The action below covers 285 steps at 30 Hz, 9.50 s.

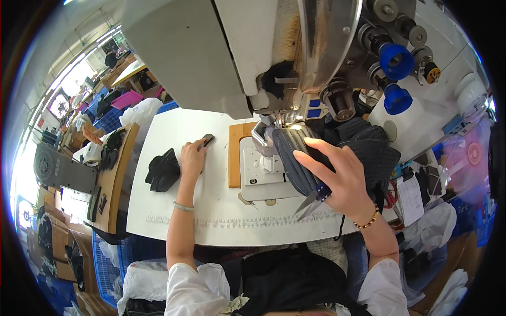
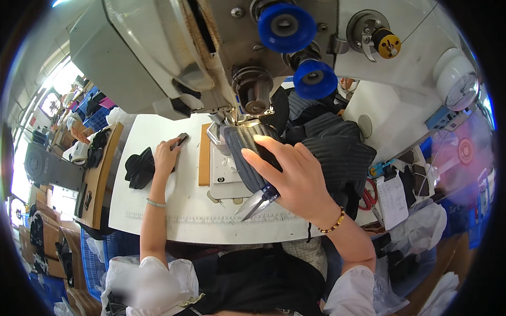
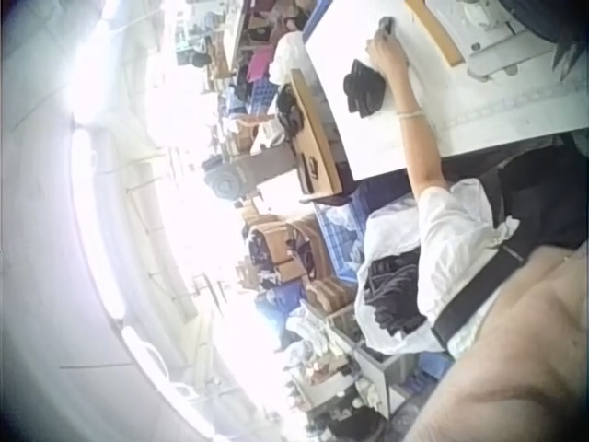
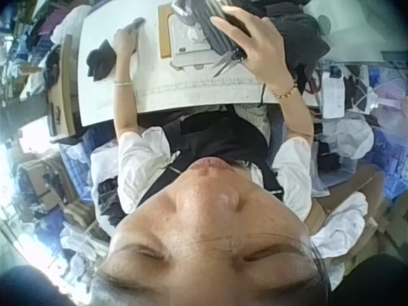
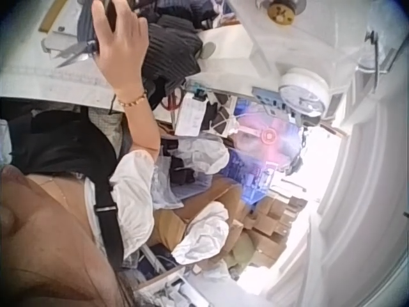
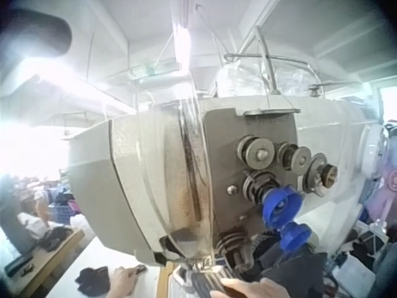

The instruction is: Stitching components of a shoe upper using an industrial sewing machine.

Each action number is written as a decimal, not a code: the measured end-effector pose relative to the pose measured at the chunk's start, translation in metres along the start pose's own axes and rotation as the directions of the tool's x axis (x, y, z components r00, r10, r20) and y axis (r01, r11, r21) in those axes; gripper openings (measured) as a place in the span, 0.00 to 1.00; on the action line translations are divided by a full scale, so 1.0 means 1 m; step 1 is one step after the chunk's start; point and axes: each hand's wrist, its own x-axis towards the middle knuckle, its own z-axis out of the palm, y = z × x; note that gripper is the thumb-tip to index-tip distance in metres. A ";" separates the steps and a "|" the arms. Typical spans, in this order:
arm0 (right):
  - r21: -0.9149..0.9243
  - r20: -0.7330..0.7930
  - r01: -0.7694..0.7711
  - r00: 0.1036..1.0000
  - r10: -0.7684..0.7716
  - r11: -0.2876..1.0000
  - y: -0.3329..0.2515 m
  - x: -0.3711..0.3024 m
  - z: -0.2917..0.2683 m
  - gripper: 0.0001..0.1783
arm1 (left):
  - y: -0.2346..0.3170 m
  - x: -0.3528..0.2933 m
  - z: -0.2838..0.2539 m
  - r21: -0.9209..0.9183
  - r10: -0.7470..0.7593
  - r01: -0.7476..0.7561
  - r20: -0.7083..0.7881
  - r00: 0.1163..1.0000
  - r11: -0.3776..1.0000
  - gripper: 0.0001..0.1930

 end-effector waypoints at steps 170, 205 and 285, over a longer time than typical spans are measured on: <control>0.129 -0.078 -0.493 0.860 0.505 0.860 0.066 0.020 0.014 0.14 | 0.115 0.025 0.009 -0.670 0.550 -0.489 -0.143 0.823 0.558 0.08; -0.423 -0.146 -0.219 0.974 0.173 0.879 0.071 0.020 0.023 0.17 | 0.152 0.011 -0.018 -0.910 -0.107 -0.349 -0.379 0.919 0.225 0.10; 0.447 -0.045 0.045 0.999 -0.028 0.894 0.053 -0.003 0.017 0.27 | 0.170 -0.100 -0.090 0.325 0.912 -0.903 -0.382 0.148 0.283 0.18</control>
